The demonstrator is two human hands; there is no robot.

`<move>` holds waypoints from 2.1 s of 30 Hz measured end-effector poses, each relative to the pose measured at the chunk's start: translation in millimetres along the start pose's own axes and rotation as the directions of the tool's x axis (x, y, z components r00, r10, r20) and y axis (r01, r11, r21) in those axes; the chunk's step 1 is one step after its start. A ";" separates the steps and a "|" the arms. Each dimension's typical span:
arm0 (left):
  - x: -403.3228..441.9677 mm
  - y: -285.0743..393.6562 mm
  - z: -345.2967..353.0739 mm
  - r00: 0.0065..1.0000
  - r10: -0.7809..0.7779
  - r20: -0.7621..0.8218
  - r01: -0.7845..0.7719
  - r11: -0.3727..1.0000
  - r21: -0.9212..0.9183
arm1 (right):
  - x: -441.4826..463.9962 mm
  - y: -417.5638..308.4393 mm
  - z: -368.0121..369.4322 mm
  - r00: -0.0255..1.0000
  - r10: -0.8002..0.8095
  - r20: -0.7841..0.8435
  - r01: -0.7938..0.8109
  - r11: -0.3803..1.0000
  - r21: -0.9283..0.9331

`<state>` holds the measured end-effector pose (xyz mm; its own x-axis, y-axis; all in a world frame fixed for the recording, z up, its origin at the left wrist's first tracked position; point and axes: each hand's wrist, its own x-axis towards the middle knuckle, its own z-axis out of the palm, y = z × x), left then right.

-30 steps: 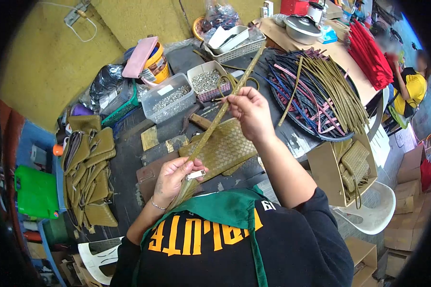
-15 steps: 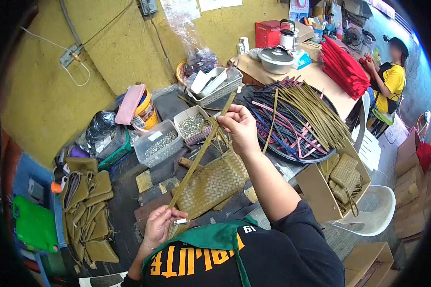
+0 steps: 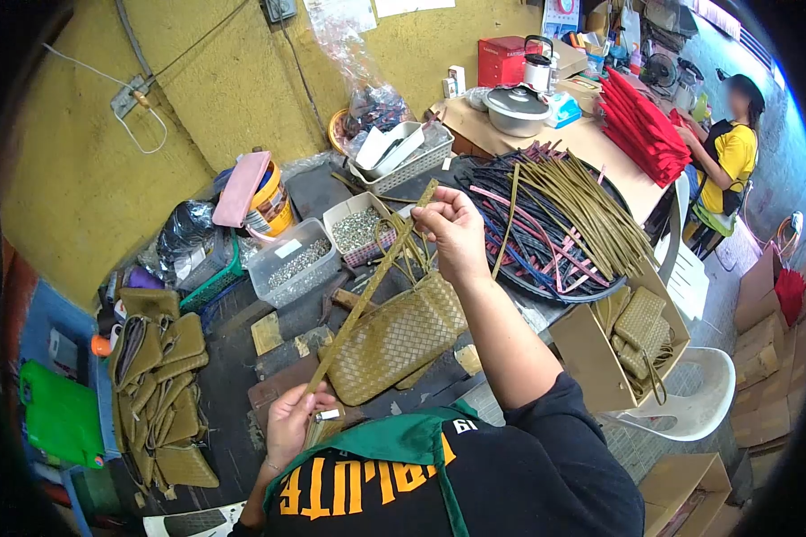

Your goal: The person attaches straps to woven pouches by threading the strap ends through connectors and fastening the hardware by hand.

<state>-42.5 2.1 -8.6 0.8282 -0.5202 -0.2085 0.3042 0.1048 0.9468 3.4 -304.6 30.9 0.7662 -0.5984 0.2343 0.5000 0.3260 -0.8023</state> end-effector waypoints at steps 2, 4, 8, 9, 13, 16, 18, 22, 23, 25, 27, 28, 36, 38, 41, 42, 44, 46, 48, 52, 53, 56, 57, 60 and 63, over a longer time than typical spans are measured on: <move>-4.4 6.2 3.6 0.969 0.244 -0.048 -0.214 0.916 0.339 | -1.7 -2.4 0.6 1.000 0.012 0.014 -0.012 1.000 0.002; -5.5 8.3 1.8 0.883 0.469 -0.008 -0.356 0.681 0.640 | -4.3 -5.9 1.0 0.998 0.037 0.044 -0.036 0.999 -0.004; -2.7 6.5 -10.5 0.604 0.762 0.231 -0.518 0.155 0.841 | -8.3 -9.0 -1.3 0.992 0.083 0.098 -0.092 0.991 0.097; -2.1 7.4 -12.2 0.572 0.768 0.289 -0.521 0.068 0.851 | -7.6 -7.3 -4.4 0.988 0.082 0.134 -0.097 0.989 0.114; -2.5 4.6 -13.5 0.533 0.770 0.351 -0.519 -0.030 0.854 | -9.7 -4.2 -5.9 0.982 0.083 0.173 -0.111 0.981 0.159; -1.1 5.4 -13.8 0.515 0.777 0.363 -0.516 -0.057 0.855 | -9.0 -3.1 -7.3 0.980 0.086 0.179 -0.117 0.979 0.169; 0.0 4.0 -14.9 0.516 0.778 0.358 -0.515 -0.051 0.855 | -9.0 -4.7 -5.9 0.981 0.099 0.168 -0.128 0.977 0.172; 1.2 2.4 -15.3 0.517 0.782 0.349 -0.498 -0.057 0.865 | -8.9 -4.9 -5.7 0.981 0.107 0.163 -0.135 0.975 0.174; 1.3 2.4 -15.2 0.518 0.781 0.348 -0.497 -0.056 0.866 | -9.0 -5.0 -5.6 0.981 0.109 0.162 -0.137 0.975 0.174; 1.3 2.7 -15.1 0.519 0.781 0.347 -0.490 -0.060 0.869 | -9.2 -5.2 -5.3 0.979 0.099 0.177 -0.130 0.976 0.172; 1.6 2.9 -14.8 0.519 0.782 0.344 -0.488 -0.060 0.871 | -9.0 -5.3 -5.3 0.980 0.107 0.165 -0.135 0.976 0.171; 1.6 2.9 -14.7 0.518 0.784 0.342 -0.485 -0.060 0.872 | -9.0 -5.2 -5.2 0.982 0.113 0.154 -0.139 0.975 0.170; 0.1 2.8 -16.2 0.516 0.787 0.338 -0.467 -0.072 0.881 | -6.9 -2.7 -11.3 0.982 0.116 0.148 -0.138 0.980 0.143; -1.0 3.5 -16.1 0.520 0.785 0.337 -0.459 -0.076 0.885 | -5.8 -2.4 -12.4 0.982 0.112 0.152 -0.134 0.981 0.141; -3.8 7.1 -9.0 0.691 0.703 0.168 -0.441 0.225 0.869 | -3.2 0.1 -11.1 0.984 0.157 0.079 -0.166 0.978 0.122; -1.8 8.3 -5.6 0.752 0.653 0.086 -0.427 0.383 0.819 | -2.8 2.4 -7.6 0.981 0.178 0.071 -0.187 0.974 0.131; 3.3 -2.6 -11.7 0.951 0.303 -0.064 -0.233 0.836 0.497 | 3.1 18.5 -7.8 0.967 0.252 0.034 -0.254 0.957 0.140; 8.3 -11.6 -11.9 0.984 0.167 -0.055 -0.153 0.968 0.197 | 6.6 29.0 -6.4 0.952 0.304 -0.034 -0.295 0.942 0.162; 8.5 -13.5 -13.1 0.990 0.141 -0.008 -0.138 0.977 0.165 | 9.3 35.3 -7.4 0.954 0.295 -0.057 -0.284 0.947 0.152; 7.7 -13.9 -14.1 0.993 0.118 0.004 -0.117 0.977 0.179 | 11.8 37.7 -6.5 0.958 0.277 -0.069 -0.268 0.955 0.126; 7.9 -14.1 -14.6 0.994 0.109 0.008 -0.109 0.979 0.170 | 12.7 37.4 -5.7 0.962 0.264 -0.066 -0.254 0.959 0.124; 8.1 -14.3 -15.0 0.994 0.110 0.021 -0.111 0.977 0.180 | 13.1 32.5 -3.5 0.967 0.248 -0.061 -0.241 0.965 0.098; 8.4 -14.1 -15.2 0.992 0.121 0.027 -0.124 0.972 0.201 | 13.5 31.4 -2.6 0.967 0.246 -0.064 -0.238 0.965 0.105; 8.4 -15.2 -16.7 0.991 0.131 0.027 -0.133 0.963 0.236 | 13.7 29.2 -2.2 0.968 0.243 -0.062 -0.235 0.965 0.113; 8.7 -17.6 -18.0 0.986 0.163 0.030 -0.165 0.951 0.263 | 13.9 29.3 -2.7 0.970 0.239 -0.053 -0.231 0.965 0.122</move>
<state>-32.2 10.9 -31.5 0.8524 -0.5211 -0.0437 0.0285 -0.0372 0.9989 27.6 -305.3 9.2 0.8412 -0.5407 0.0066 0.3547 0.5424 -0.7615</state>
